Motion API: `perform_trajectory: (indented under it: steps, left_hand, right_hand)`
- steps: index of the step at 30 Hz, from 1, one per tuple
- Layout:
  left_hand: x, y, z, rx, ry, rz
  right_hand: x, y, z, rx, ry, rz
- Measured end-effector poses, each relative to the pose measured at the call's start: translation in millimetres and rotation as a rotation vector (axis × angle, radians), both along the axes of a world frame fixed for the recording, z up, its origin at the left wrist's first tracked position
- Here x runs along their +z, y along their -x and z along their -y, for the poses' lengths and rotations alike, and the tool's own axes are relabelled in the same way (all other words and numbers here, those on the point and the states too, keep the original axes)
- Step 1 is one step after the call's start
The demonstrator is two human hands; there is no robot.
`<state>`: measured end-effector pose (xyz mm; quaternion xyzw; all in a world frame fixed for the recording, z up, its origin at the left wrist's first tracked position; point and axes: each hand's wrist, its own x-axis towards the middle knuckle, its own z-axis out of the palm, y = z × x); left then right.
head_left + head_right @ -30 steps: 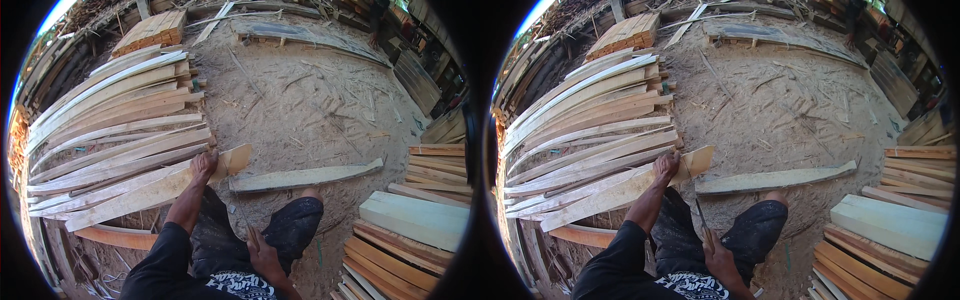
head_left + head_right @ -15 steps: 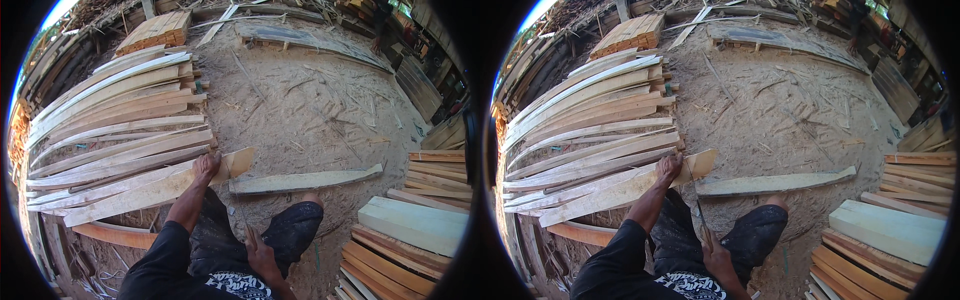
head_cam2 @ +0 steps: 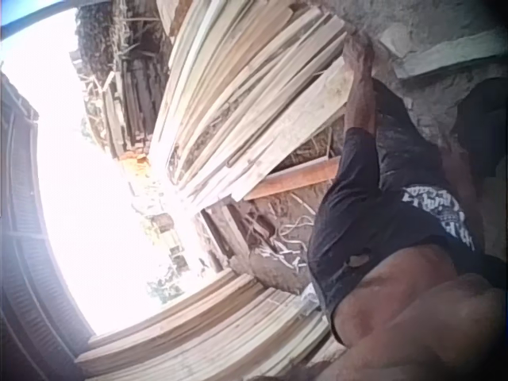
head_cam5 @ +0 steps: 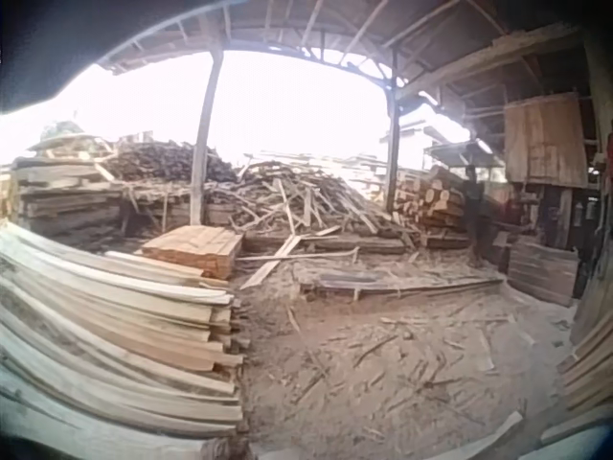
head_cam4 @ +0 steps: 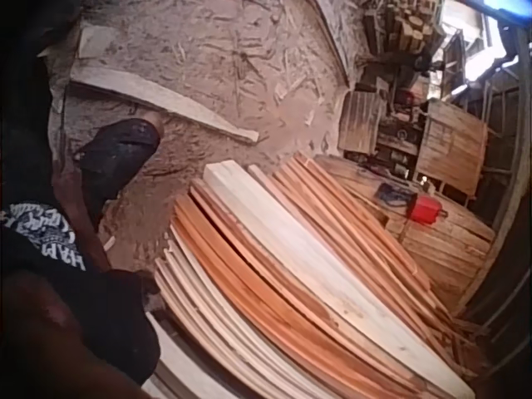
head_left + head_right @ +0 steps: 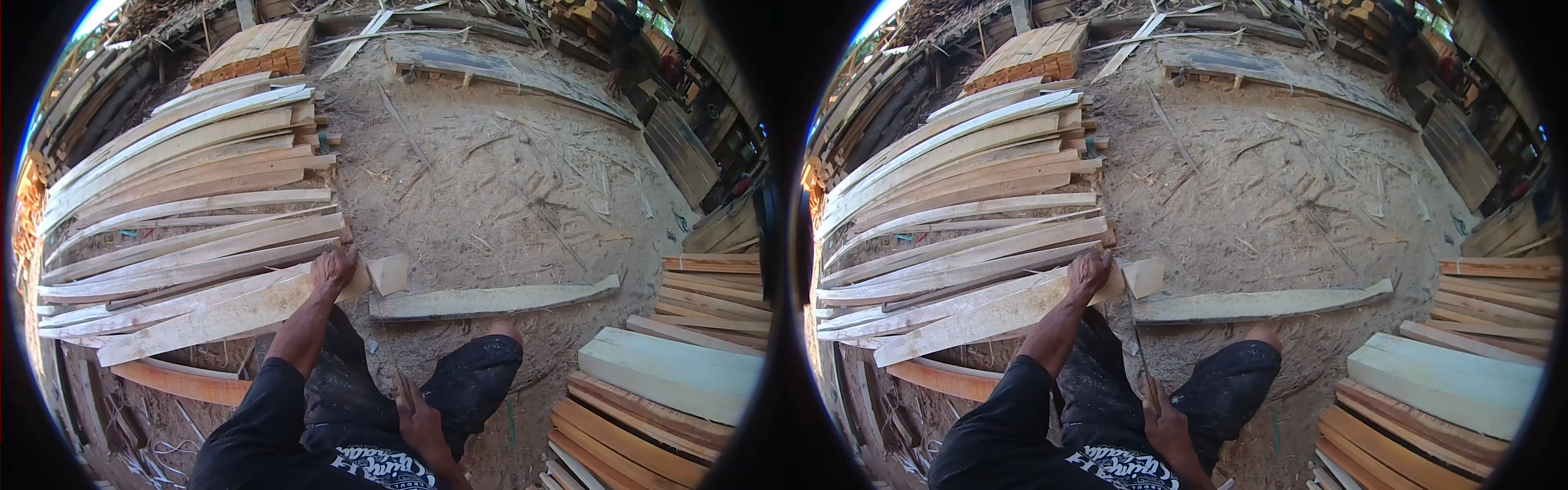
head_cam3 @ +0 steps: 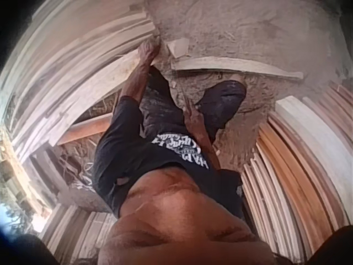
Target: The person selects a long piece of wood from a stack, places it on the ground, and uses a hand saw to cut through it. After completing the cut, the person moves the cut portion aside and reaches for another piece of lumber.
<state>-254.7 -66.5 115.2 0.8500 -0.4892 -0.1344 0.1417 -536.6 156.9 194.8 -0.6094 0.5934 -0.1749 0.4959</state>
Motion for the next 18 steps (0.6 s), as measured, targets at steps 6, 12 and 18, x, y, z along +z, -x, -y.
perform_trajectory:
  steps: [6, 12, 18]
  left_hand:
    - [2.1, 1.8, 4.3, 0.007, 0.008, -0.018]
    - [26.6, 15.7, -30.4, -0.102, -0.146, -0.132]
    - [49.5, 41.5, -121.4, -0.445, -0.27, -0.513]
  right_hand:
    - [-12.2, 29.5, -13.6, -0.042, 0.045, -0.004]
    - [12.6, 71.1, 8.2, -0.297, -0.403, 0.263]
    - [-13.3, 155.3, 14.6, -0.664, -0.085, 0.379]
